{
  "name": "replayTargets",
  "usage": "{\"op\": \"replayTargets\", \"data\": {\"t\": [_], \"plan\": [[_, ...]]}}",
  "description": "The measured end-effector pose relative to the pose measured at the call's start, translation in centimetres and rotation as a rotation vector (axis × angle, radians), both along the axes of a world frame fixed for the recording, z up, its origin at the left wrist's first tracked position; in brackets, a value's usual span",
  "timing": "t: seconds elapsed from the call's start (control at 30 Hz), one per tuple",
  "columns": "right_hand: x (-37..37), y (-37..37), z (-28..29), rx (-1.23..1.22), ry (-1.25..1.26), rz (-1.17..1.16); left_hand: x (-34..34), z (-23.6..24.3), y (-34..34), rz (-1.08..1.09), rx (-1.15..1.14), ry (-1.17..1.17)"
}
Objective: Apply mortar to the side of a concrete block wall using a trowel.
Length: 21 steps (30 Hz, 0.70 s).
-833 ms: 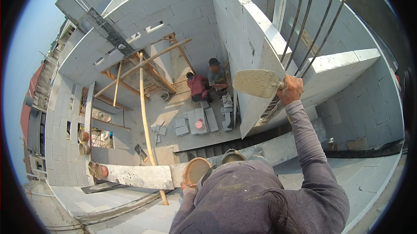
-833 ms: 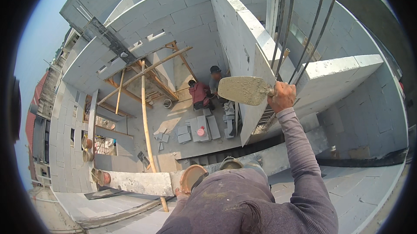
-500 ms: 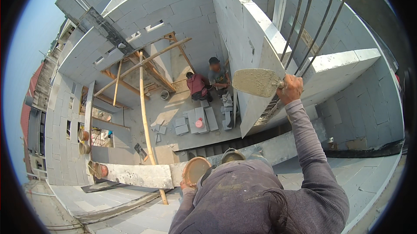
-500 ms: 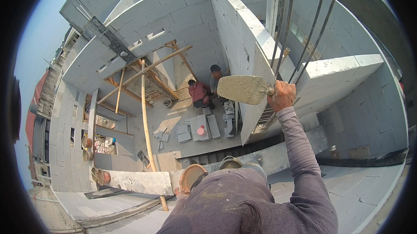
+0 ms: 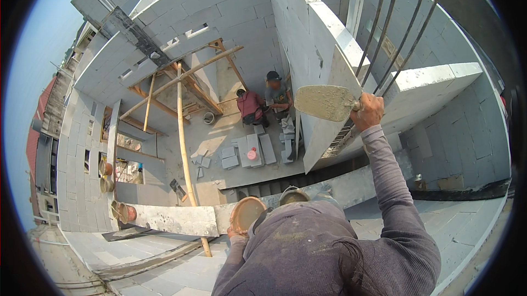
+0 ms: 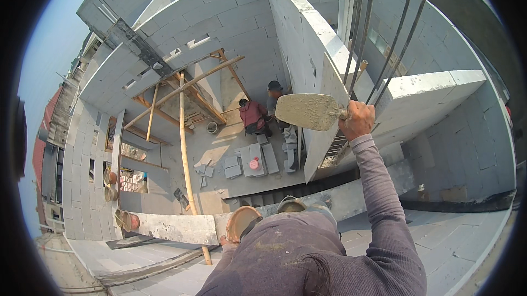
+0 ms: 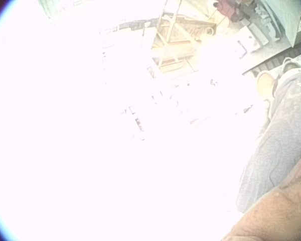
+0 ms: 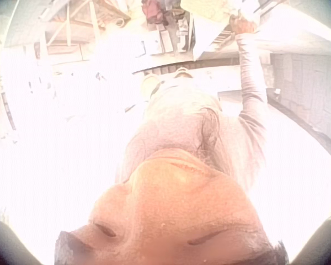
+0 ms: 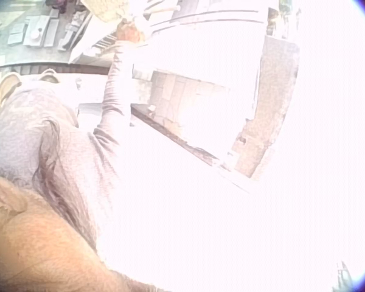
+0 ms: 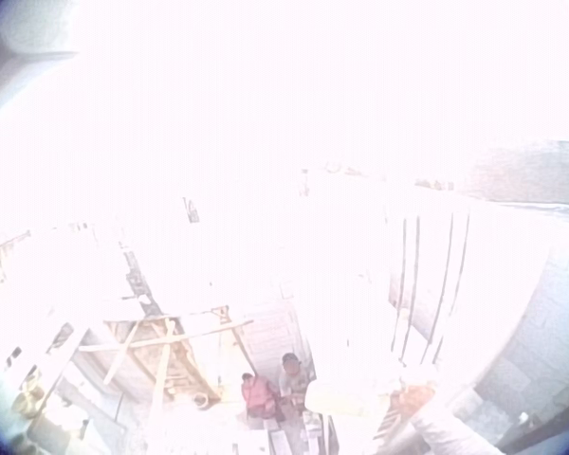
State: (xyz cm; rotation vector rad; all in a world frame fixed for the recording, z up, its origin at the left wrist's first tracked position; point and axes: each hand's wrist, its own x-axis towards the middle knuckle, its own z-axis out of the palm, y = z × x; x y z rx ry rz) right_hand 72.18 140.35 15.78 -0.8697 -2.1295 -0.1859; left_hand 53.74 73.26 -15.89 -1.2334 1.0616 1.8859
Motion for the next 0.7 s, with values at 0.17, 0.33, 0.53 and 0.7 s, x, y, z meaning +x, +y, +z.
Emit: {"op": "replayTargets", "data": {"t": [0.17,0.33,0.53,0.7], "plan": [[0.0,0.1,-0.2,0.008,-0.006,0.003,0.0,0.1,0.1,0.024,-0.007,-0.024],[-0.1,0.0,-0.1,-0.015,-0.011,-0.018,0.4,-0.2,-0.1,-0.007,0.042,0.060],[-0.1,-0.1,0.2,-0.028,0.010,0.006,-0.1,-1.0,-0.7,-0.024,0.099,0.105],[-0.1,0.0,0.1,-0.021,0.013,0.022,0.0,-1.3,-1.0,-0.028,0.104,0.106]]}}
